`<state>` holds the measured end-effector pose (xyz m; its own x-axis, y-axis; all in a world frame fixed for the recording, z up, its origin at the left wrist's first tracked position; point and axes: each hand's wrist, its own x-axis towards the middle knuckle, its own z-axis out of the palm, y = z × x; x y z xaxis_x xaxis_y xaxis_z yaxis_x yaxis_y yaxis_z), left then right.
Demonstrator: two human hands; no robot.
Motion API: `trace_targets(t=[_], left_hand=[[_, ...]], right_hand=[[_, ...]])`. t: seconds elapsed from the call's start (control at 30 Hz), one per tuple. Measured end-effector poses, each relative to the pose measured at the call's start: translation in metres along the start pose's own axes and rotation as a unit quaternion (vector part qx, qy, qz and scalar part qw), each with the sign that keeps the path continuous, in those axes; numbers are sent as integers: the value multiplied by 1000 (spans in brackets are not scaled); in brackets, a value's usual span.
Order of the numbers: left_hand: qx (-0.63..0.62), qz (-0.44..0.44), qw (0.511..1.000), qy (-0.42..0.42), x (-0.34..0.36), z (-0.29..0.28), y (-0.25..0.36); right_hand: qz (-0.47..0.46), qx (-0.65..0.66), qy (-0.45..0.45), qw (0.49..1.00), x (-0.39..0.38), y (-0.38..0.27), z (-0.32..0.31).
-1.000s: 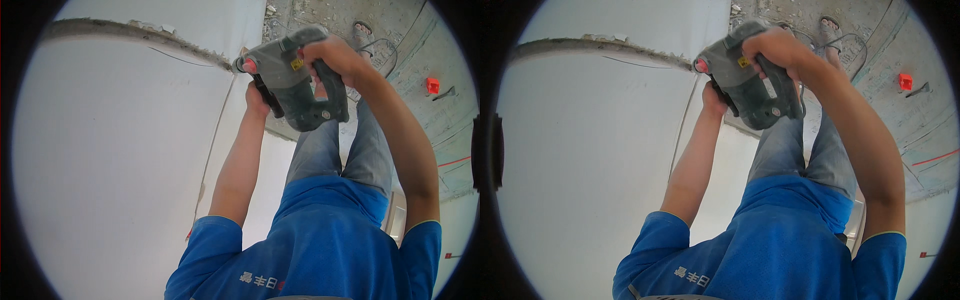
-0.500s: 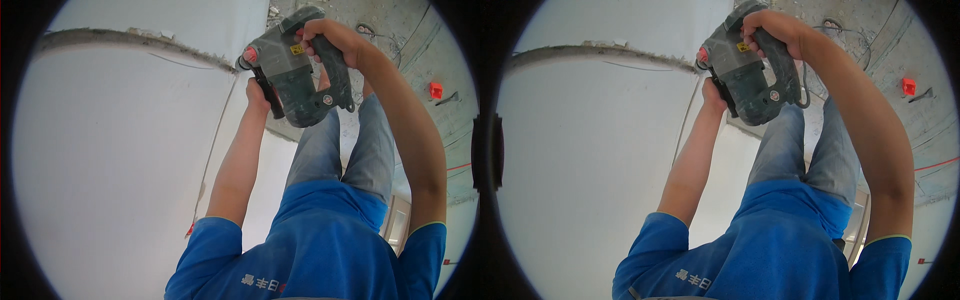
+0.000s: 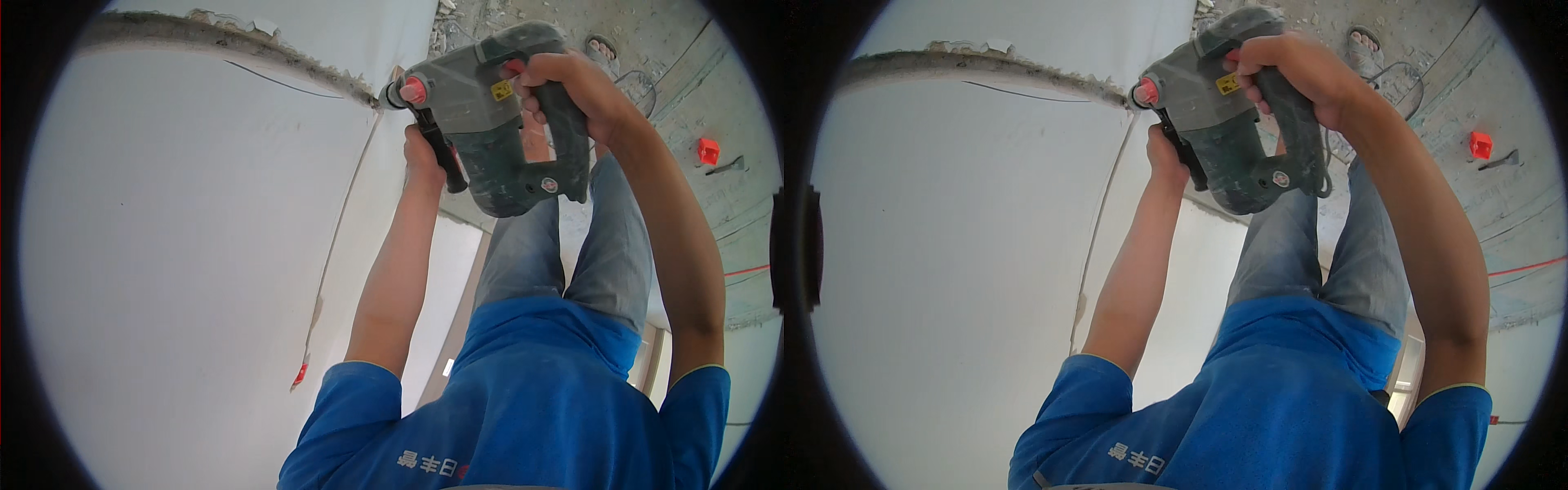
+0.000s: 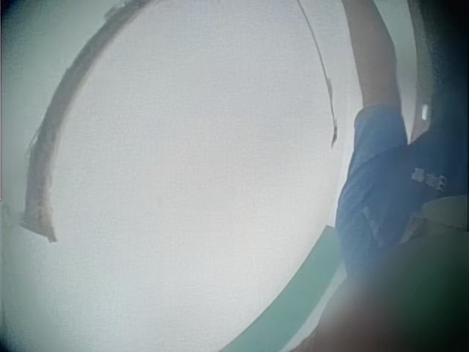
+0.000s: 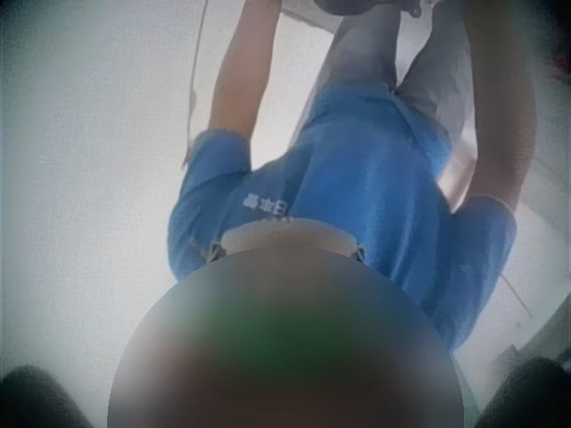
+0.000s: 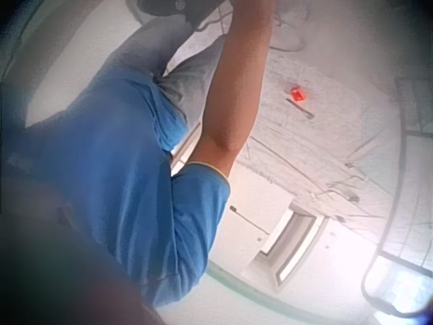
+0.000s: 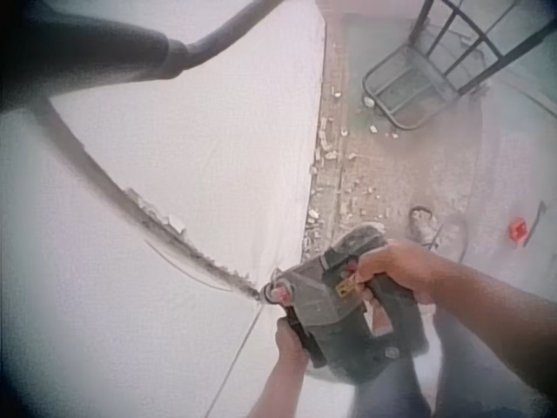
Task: Use a hammer drill to chisel a channel into a concrete wall and ceiling for electrical wiring installation.
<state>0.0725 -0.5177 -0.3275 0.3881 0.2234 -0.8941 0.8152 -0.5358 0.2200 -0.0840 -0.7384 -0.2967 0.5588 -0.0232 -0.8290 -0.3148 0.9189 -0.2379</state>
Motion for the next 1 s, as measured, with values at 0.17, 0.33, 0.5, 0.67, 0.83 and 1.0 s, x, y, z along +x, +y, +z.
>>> trace_targets(t=[0.17, 0.33, 0.5, 0.67, 0.83, 1.0], left_hand=[[-10, -7, 1000, -16, 3, -9, -13], [-39, -26, 998, -50, -5, -14, -25], [7, -4, 995, -101, 11, -26, -18], [56, -7, 998, -7, -2, -19, -13], [45, -24, 998, -23, -21, -4, -10], [69, 5, 997, -32, -3, -12, -7]], right_hand=[[18, -8, -15, 1000, 6, 1, -4], [41, -7, 21, 999, -28, 7, -6], [35, 38, 48, 998, -27, 21, 1], [83, 95, 42, 991, -28, 17, -5], [37, 81, 9, 996, -40, 11, -19], [47, 101, 30, 993, -21, 18, -11]])
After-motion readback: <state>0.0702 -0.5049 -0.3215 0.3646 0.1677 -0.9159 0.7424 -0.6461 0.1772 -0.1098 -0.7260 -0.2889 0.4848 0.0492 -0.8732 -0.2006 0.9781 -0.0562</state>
